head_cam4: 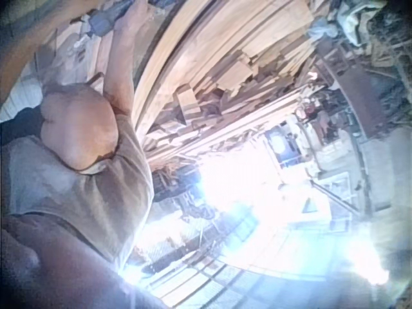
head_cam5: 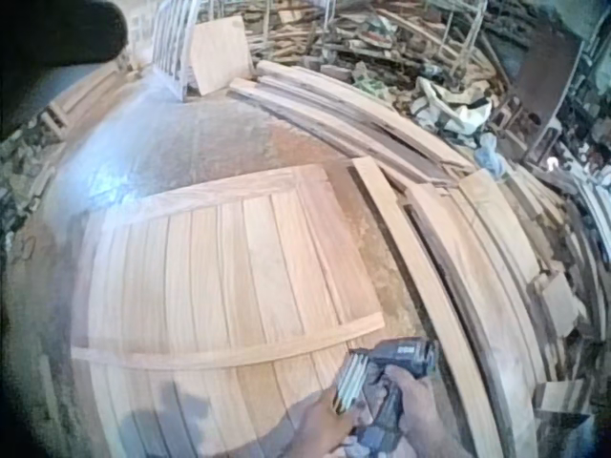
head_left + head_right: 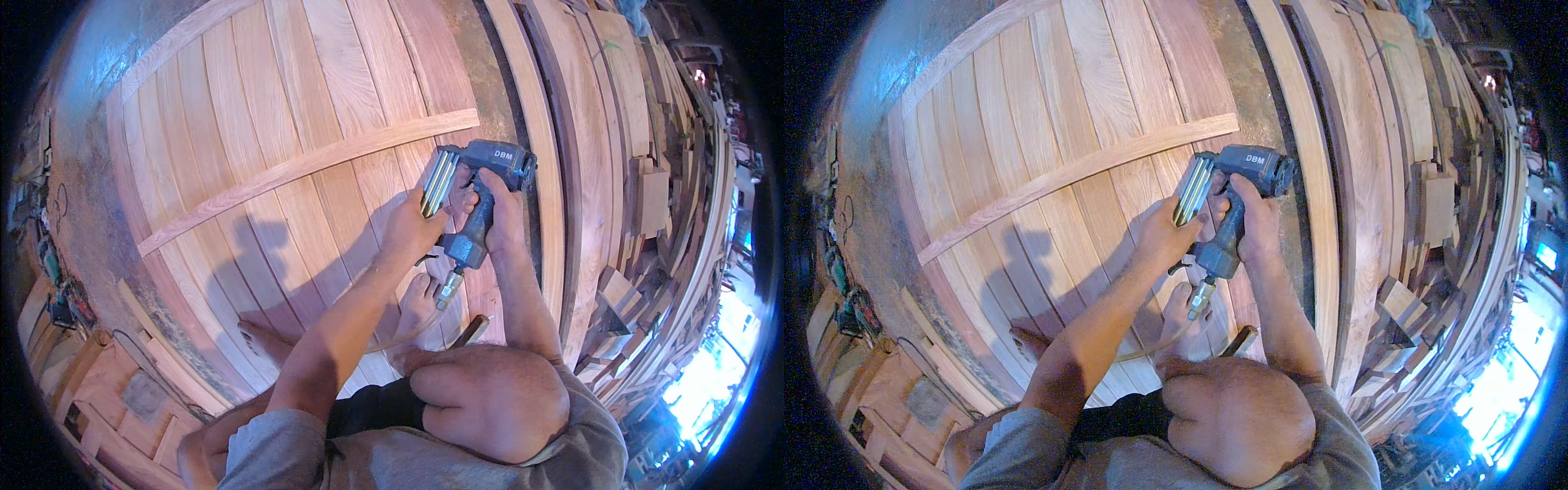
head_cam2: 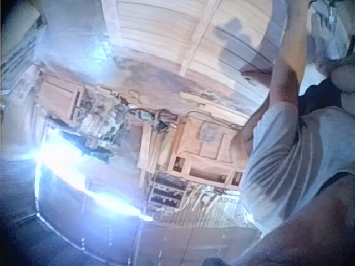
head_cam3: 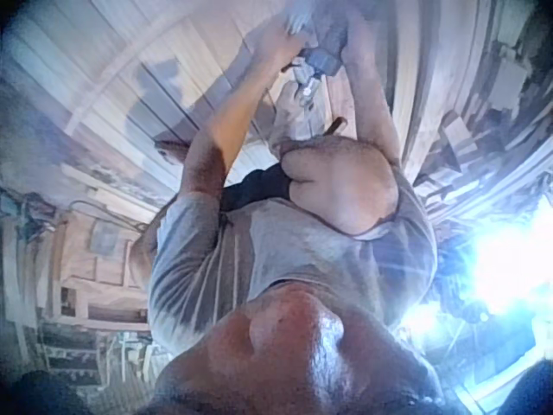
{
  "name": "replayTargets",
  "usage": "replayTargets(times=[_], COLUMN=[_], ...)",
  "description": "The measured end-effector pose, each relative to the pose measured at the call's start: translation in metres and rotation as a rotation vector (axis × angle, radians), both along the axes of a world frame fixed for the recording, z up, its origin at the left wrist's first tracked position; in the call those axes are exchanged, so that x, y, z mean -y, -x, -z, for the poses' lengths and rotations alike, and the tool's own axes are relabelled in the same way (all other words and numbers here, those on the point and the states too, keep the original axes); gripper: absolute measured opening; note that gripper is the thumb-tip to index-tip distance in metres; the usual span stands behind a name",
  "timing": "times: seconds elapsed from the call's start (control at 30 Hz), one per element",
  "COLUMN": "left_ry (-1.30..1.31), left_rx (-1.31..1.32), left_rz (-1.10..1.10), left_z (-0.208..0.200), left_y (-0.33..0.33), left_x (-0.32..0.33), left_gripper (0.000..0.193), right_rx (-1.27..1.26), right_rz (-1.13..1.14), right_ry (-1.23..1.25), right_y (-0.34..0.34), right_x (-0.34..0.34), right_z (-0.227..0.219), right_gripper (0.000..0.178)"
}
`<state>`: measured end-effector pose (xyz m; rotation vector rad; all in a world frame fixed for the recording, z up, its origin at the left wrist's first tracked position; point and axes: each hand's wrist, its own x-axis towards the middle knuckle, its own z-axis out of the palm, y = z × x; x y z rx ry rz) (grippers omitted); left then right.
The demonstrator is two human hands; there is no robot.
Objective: The person uses a pneumatic nail gun to fasten thin wooden strips across a larger wooden panel. They position each strip and drive nails along its length, working systematically across the surface.
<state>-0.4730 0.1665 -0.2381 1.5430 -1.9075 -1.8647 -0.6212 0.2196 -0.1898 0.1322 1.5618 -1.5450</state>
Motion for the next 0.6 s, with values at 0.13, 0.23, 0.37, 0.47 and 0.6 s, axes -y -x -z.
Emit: replayTargets(times=[0.13,0.23,0.37,0.47,0.6], left_ry=[0.005,-0.025,-0.078,-0.172,-0.222], left_rx=[-0.006,0.005,0.034,0.052,0.055], left_rz=[0.007,0.030,0.060,0.059,0.060], left_z=[-0.001,0.000,-0.006,-0.016,-0.021], left_y=[0.000,0.000,-0.002,-0.001,0.003], left_x=[0.004,0.007,0.018,0.024,0.026], left_gripper=[0.051,0.049,0.045,0.045,0.046], right_rx=[-0.016,-0.009,0.056,0.059,0.094], right_rz=[-0.037,-0.040,-0.060,-0.086,-0.087], right_ry=[-0.018,-0.038,-0.084,-0.055,-0.073], right_y=[0.003,0.002,0.001,0.001,0.004], right_x=[0.003,0.006,0.018,0.025,0.026], right_z=[0.003,-0.003,-0.014,-0.019,-0.018], right_gripper=[0.018,0.020,0.021,0.023,0.021])
